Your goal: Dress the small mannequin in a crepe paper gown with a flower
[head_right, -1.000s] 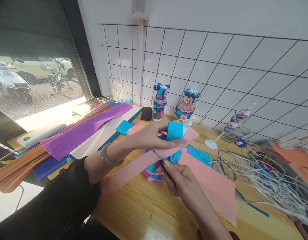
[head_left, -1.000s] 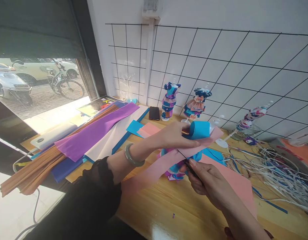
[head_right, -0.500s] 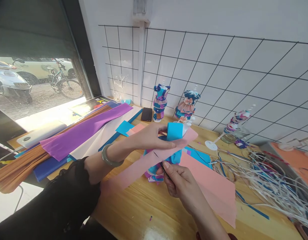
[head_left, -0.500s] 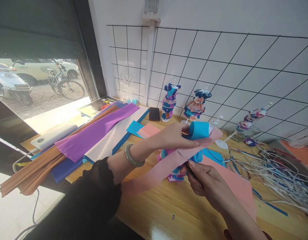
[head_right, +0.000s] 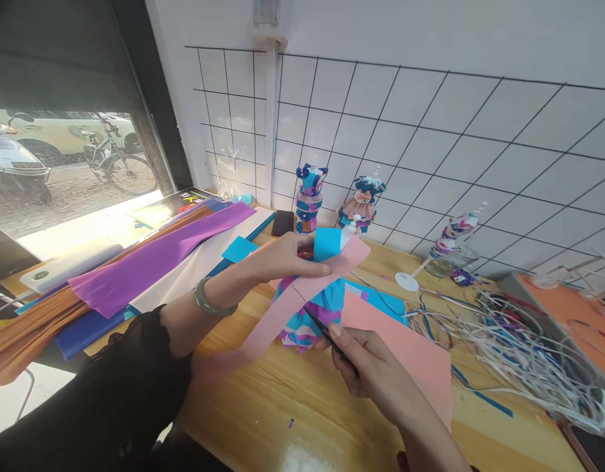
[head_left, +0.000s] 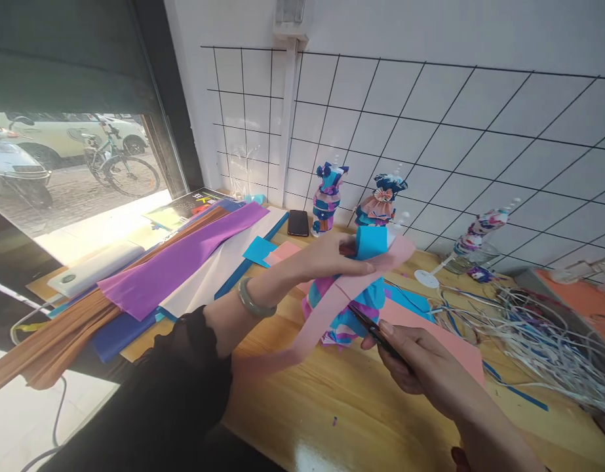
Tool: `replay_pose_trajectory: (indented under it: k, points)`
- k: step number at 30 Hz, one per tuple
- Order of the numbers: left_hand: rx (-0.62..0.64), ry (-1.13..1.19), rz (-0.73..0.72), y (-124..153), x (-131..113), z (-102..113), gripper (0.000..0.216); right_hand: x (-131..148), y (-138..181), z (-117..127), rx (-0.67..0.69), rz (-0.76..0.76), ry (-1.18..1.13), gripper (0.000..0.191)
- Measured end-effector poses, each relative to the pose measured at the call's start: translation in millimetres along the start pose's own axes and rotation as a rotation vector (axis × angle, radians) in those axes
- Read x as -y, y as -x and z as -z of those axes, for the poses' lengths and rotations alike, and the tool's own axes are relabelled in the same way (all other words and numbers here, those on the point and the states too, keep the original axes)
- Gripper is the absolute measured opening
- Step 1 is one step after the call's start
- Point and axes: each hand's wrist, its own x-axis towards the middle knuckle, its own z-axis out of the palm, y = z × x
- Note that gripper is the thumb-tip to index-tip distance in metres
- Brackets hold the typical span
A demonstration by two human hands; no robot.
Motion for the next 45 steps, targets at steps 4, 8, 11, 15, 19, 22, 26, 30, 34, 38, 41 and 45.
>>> replay_pose_trajectory:
  k: [4, 8, 11, 15, 19, 22, 26, 30, 34, 38, 41, 45]
  points:
    - [-0.021, 0.143, 0.043, -2, 3, 3, 0.033, 2, -1, -3, -0.049, 0.027, 0.006, 0.047]
    - [-0.041, 0.168, 0.068, -2, 1, 0, 0.035, 4, -1, -6, -0.061, 0.044, 0.013, 0.049]
    - [-0.093, 0.117, 0.057, -1, 0, -4, 0.035, 5, 0, -6, -0.065, 0.060, 0.018, 0.049]
    - [-0.099, 0.090, 0.013, 1, -3, -8, 0.031, 5, 0, -7, -0.078, 0.068, 0.002, 0.049]
    - [-0.096, 0.062, 0.009, 2, -5, -12, 0.030, 7, -2, -11, -0.104, 0.065, 0.005, 0.050]
    - [-0.096, 0.067, -0.012, 1, -5, -14, 0.030, 11, -4, -16, -0.115, 0.054, -0.009, 0.050]
    - [-0.068, 0.057, -0.008, 1, -3, -15, 0.029, 13, -5, -18, -0.125, 0.032, -0.011, 0.051]
    - [-0.087, 0.030, -0.008, 0, 0, -15, 0.030, 13, -4, -16, -0.118, 0.029, -0.011, 0.051]
    - [-0.089, -0.005, -0.022, 0, 0, -14, 0.031, 16, -5, -17, -0.134, 0.003, 0.027, 0.052]
    - [-0.076, -0.005, 0.001, 2, -3, -16, 0.037, 19, -8, -21, -0.136, 0.002, 0.029, 0.053]
    - [-0.077, -0.005, -0.013, 4, -3, -15, 0.037, 19, -9, -22, -0.139, 0.014, 0.014, 0.052]
    - [-0.080, 0.006, -0.041, 4, -2, -13, 0.039, 18, -8, -24, -0.148, -0.005, 0.032, 0.051]
